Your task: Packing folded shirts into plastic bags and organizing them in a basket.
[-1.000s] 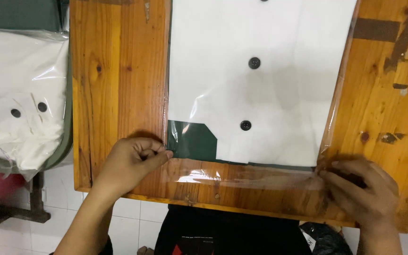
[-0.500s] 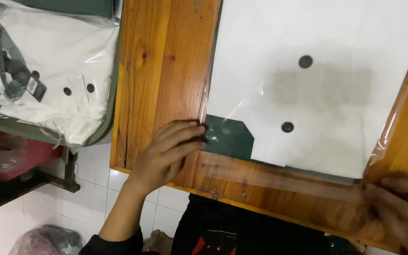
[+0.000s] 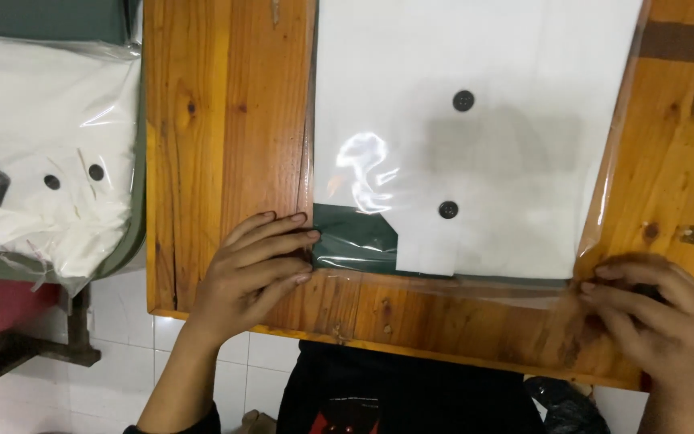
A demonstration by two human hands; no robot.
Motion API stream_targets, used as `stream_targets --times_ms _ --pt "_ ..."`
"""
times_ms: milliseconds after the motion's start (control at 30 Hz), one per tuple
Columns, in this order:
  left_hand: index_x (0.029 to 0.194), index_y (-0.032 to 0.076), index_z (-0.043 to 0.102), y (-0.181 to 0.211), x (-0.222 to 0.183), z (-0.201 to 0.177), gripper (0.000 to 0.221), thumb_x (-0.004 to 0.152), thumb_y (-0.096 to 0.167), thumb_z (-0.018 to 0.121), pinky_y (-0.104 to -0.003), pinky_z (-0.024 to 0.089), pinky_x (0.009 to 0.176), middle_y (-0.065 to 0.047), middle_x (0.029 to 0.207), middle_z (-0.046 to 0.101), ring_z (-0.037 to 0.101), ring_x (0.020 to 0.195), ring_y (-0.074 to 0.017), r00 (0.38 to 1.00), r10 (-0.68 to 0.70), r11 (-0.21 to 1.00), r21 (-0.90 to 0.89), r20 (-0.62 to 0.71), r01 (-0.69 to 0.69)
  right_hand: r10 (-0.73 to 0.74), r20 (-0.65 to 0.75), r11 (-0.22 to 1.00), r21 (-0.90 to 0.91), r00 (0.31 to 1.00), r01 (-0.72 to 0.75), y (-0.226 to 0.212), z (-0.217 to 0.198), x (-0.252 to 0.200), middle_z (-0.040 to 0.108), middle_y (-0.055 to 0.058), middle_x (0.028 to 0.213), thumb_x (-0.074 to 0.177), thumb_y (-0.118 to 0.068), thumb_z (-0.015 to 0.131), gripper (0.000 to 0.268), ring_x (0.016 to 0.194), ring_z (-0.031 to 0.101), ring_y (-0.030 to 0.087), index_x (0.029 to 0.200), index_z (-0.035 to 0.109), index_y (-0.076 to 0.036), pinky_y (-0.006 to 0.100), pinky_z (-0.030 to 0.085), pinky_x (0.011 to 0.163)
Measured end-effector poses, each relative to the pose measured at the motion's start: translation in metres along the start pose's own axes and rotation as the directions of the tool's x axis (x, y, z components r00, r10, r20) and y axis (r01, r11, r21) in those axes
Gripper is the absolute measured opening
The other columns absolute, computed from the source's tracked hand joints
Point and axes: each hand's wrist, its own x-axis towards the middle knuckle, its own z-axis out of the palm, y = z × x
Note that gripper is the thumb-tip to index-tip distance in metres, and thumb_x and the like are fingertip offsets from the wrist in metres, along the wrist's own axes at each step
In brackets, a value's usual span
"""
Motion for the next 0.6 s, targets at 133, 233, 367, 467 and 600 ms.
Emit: stream_targets --times_ms 133,233,367,467,600 --pt "0.095 0.014 0.074 0.008 0.006 0.006 0.004 0.096 0.015 0.07 -0.048 0.043 0.113 -0.005 0.122 0.073 0.067 0.126 -0.029 0.987 -0.15 0.987 -0.064 -0.056 0.146 0.087 0.04 0.994 0.069 0.995 -0.09 0.011 0.001 -0.009 0.065 0.017 0.108 0.09 0.0 0.073 0.005 0.101 0.067 0.029 0.092 0.078 -0.002 0.037 0.059 0.094" --pt "0.091 0.012 0.072 0.011 0.009 0.007 0.003 0.093 0.012 0.071 -0.047 0.046 0.108 -0.005 0.114 0.075 0.068 0.12 -0.0297 0.98 -0.171 0.983 -0.08 -0.1 0.164 0.152 0.061 0.986 0.062 0.987 -0.155 0.014 0.001 -0.012 0.064 0.015 0.107 0.094 0.002 0.071 0.009 0.1 0.067 0.025 0.094 0.079 -0.003 0.033 0.058 0.092" --pt "0.091 0.013 0.075 0.012 0.008 0.008 0.004 0.093 0.013 0.071 -0.046 0.046 0.11 -0.005 0.115 0.075 0.069 0.122 -0.0275 0.972 -0.206 0.977 -0.08 -0.111 0.198 0.133 0.063 0.989 0.059 0.989 -0.137 0.011 0.0 -0.01 0.067 0.014 0.107 0.084 -0.001 0.079 0.01 0.101 0.068 0.027 0.094 0.077 -0.002 0.037 0.058 0.095" --pt "0.094 0.013 0.077 0.01 0.005 0.008 0.005 0.093 0.012 0.072 -0.045 0.047 0.112 -0.004 0.117 0.075 0.069 0.123 -0.0266 0.971 -0.209 0.976 -0.085 -0.115 0.2 0.129 0.063 0.985 0.103 0.99 -0.135 0.009 -0.002 -0.007 0.069 0.013 0.101 0.083 -0.002 0.079 0.006 0.096 0.068 0.027 0.088 0.076 -0.003 0.038 0.057 0.091" --pt "0.094 0.014 0.076 0.011 0.003 0.008 0.005 0.093 0.011 0.073 -0.047 0.046 0.116 -0.005 0.119 0.075 0.068 0.125 -0.0266 0.964 -0.241 0.965 -0.135 -0.116 0.225 0.185 0.111 0.97 0.136 0.976 -0.199 0.013 -0.004 -0.007 0.071 0.009 0.09 0.086 -0.004 0.075 0.001 0.089 0.068 0.024 0.087 0.074 -0.003 0.035 0.055 0.087"
